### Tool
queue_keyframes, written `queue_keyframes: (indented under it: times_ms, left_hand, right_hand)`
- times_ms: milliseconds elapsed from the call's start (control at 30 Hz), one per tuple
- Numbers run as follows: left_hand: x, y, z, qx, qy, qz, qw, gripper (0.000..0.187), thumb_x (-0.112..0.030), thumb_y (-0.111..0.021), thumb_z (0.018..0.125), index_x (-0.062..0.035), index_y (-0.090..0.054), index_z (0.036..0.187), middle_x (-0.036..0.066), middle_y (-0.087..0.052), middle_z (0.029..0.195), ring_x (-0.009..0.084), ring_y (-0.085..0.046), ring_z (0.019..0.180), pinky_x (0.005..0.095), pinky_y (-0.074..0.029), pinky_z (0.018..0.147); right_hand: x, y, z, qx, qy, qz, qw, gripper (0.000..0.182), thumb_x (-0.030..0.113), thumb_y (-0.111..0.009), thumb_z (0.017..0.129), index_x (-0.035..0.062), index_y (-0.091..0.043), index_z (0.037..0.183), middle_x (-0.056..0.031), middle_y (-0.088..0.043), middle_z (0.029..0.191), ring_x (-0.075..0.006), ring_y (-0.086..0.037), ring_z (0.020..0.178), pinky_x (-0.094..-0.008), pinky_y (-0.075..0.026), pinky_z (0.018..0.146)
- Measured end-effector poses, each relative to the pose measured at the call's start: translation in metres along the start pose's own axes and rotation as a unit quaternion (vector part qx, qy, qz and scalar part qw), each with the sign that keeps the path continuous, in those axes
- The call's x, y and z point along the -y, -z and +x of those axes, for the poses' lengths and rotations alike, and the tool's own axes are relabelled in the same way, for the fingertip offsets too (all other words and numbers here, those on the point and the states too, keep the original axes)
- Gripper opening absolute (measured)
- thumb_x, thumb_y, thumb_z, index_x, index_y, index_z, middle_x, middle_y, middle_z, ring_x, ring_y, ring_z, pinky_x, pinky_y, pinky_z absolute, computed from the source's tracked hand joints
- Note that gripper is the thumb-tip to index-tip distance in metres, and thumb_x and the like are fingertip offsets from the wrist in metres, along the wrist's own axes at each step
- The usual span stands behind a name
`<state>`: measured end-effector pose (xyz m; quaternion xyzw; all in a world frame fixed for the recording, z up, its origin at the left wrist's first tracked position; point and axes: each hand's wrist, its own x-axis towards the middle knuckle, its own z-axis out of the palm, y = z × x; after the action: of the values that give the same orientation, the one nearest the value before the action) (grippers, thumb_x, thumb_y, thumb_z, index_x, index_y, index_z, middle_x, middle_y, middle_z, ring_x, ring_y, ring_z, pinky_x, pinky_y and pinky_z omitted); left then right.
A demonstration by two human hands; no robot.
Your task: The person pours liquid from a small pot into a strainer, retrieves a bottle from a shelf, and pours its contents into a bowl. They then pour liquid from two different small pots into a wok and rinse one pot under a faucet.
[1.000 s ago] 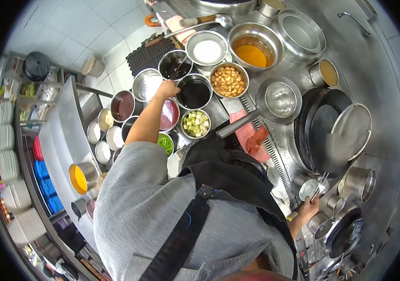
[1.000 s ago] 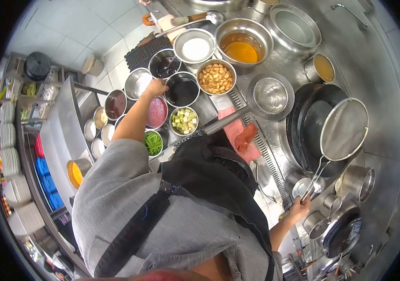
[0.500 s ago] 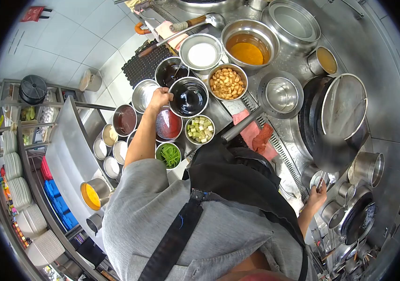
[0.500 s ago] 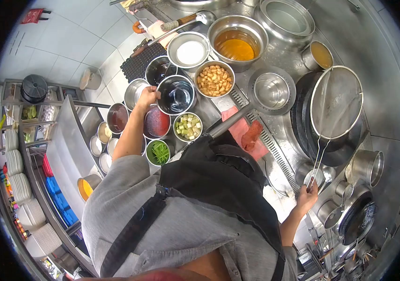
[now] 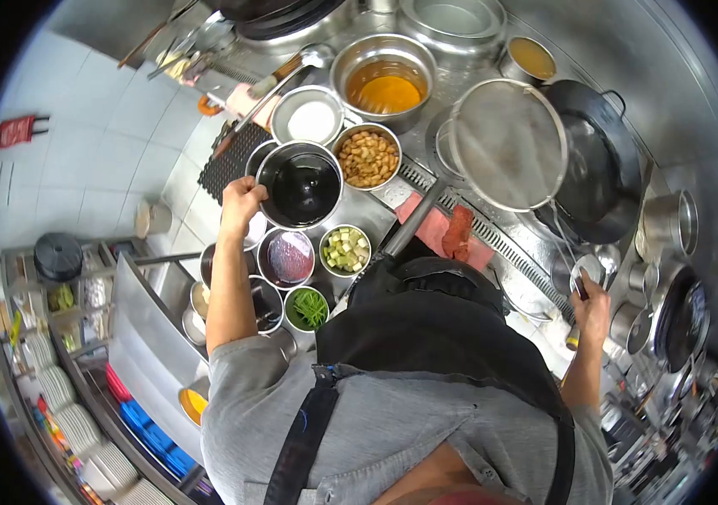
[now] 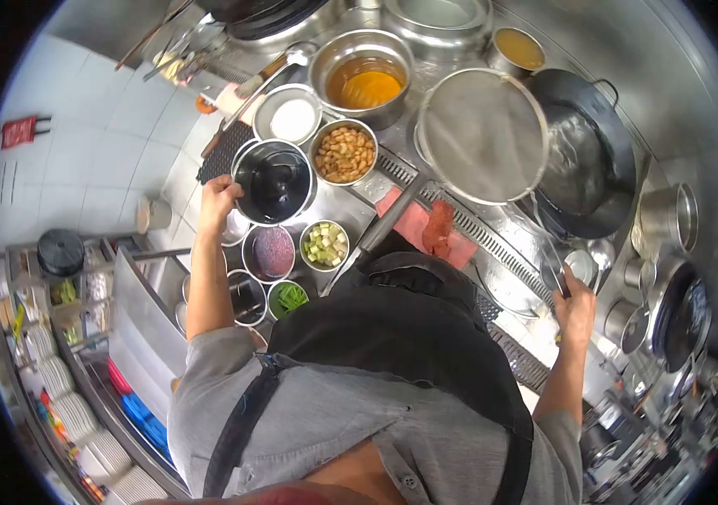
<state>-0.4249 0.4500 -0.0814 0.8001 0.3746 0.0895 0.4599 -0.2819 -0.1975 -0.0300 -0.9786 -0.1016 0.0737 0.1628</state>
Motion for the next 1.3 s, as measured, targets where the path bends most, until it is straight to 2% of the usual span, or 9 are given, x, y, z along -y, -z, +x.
queue_keyframes:
  times_ms: [33, 233, 467, 600, 633, 933, 1000, 1100, 1300]
  left_hand:
    - [-0.014, 0.000, 0.003, 0.005, -0.008, 0.004, 1.000, 0.012, -0.006, -0.061, 0.068, -0.0010, -0.057, 0.058, 0.000, -0.049, 0.050, 0.0091, -0.042, 0.047, 0.0278, -0.033, 0.045]
    - [-0.092, -0.023, 0.034, 0.060, -0.058, 0.007, 0.996, 0.012, -0.007, -0.061, 0.068, -0.0006, -0.058, 0.058, 0.001, -0.050, 0.051, 0.0096, -0.043, 0.047, 0.0279, -0.033, 0.045]
    - [-0.182, -0.097, 0.072, 0.121, -0.170, 0.031, 0.978, 0.014, -0.012, -0.063, 0.068, 0.0008, -0.061, 0.062, 0.007, -0.054, 0.052, 0.0145, -0.049, 0.050, 0.0315, -0.037, 0.048]
    - [-0.236, -0.141, 0.085, 0.170, -0.170, 0.042, 0.970, 0.016, -0.012, -0.063, 0.068, 0.0029, -0.061, 0.063, 0.010, -0.057, 0.057, 0.0169, -0.058, 0.053, 0.0316, -0.050, 0.049]
    - [-0.242, -0.155, 0.092, 0.166, -0.188, 0.049, 0.967, 0.015, -0.012, -0.063, 0.068, 0.0036, -0.062, 0.066, 0.012, -0.059, 0.059, 0.0186, -0.061, 0.055, 0.0322, -0.055, 0.051]
    - [-0.287, -0.239, 0.133, 0.202, -0.248, 0.140, 0.937, 0.020, -0.015, -0.064, 0.069, 0.0043, -0.063, 0.068, 0.017, -0.064, 0.065, 0.0226, -0.066, 0.056, 0.0345, -0.055, 0.053]
    - [-0.290, -0.249, 0.144, 0.211, -0.249, 0.183, 0.927, 0.022, -0.019, -0.065, 0.069, 0.0027, -0.064, 0.070, 0.020, -0.065, 0.069, 0.0282, -0.067, 0.064, 0.0385, -0.055, 0.061]
    - [-0.287, -0.262, 0.162, 0.179, -0.325, 0.252, 0.894, 0.026, -0.027, -0.065, 0.068, -0.0015, -0.065, 0.073, 0.022, -0.065, 0.080, 0.0393, -0.063, 0.084, 0.0427, -0.049, 0.080]
    - [-0.300, -0.262, 0.152, 0.169, -0.367, 0.289, 0.868, 0.025, -0.026, -0.065, 0.069, -0.0020, -0.066, 0.075, 0.022, -0.065, 0.082, 0.0389, -0.063, 0.084, 0.0436, -0.049, 0.080]
  right_hand:
    - [0.004, 0.002, -0.001, 0.009, 0.046, 0.007, 0.999, 0.046, 0.004, -0.063, 0.068, 0.0019, -0.064, 0.113, -0.0200, -0.066, 0.087, -0.0336, -0.065, 0.079, -0.0378, -0.050, 0.074]
    - [0.009, -0.022, 0.008, 0.071, 0.098, 0.001, 0.993, 0.045, 0.006, -0.066, 0.069, 0.0013, -0.062, 0.114, -0.0203, -0.066, 0.090, -0.0375, -0.063, 0.081, -0.0438, -0.050, 0.075]
    - [0.015, -0.034, 0.024, 0.076, 0.067, -0.068, 0.993, 0.041, 0.011, -0.069, 0.073, 0.0038, -0.062, 0.113, -0.0186, -0.065, 0.087, -0.0372, -0.063, 0.083, -0.0458, -0.050, 0.076]
    - [0.015, -0.039, 0.030, 0.062, 0.071, -0.071, 0.993, 0.041, 0.012, -0.069, 0.074, 0.0050, -0.061, 0.114, -0.0188, -0.065, 0.086, -0.0365, -0.063, 0.083, -0.0458, -0.050, 0.075]
    - [0.016, -0.040, 0.031, 0.068, 0.070, -0.072, 0.993, 0.042, 0.013, -0.070, 0.074, 0.0061, -0.061, 0.115, -0.0191, -0.065, 0.085, -0.0367, -0.063, 0.082, -0.0459, -0.050, 0.075]
    - [0.007, -0.048, 0.030, 0.081, 0.033, -0.105, 0.991, 0.043, 0.018, -0.071, 0.075, 0.0103, -0.061, 0.116, -0.0182, -0.065, 0.082, -0.0343, -0.065, 0.080, -0.0450, -0.052, 0.071]
    - [0.006, -0.047, 0.030, 0.080, 0.030, -0.103, 0.991, 0.044, 0.019, -0.071, 0.075, 0.0111, -0.061, 0.117, -0.0180, -0.065, 0.082, -0.0343, -0.065, 0.078, -0.0448, -0.053, 0.071]
    - [0.004, -0.048, 0.033, 0.083, 0.027, -0.105, 0.991, 0.044, 0.019, -0.071, 0.075, 0.0122, -0.061, 0.117, -0.0177, -0.065, 0.081, -0.0344, -0.065, 0.077, -0.0445, -0.053, 0.070]
    - [0.002, -0.048, 0.037, 0.087, 0.024, -0.100, 0.991, 0.045, 0.018, -0.071, 0.075, 0.0134, -0.061, 0.119, -0.0180, -0.065, 0.082, -0.0346, -0.065, 0.078, -0.0448, -0.053, 0.070]
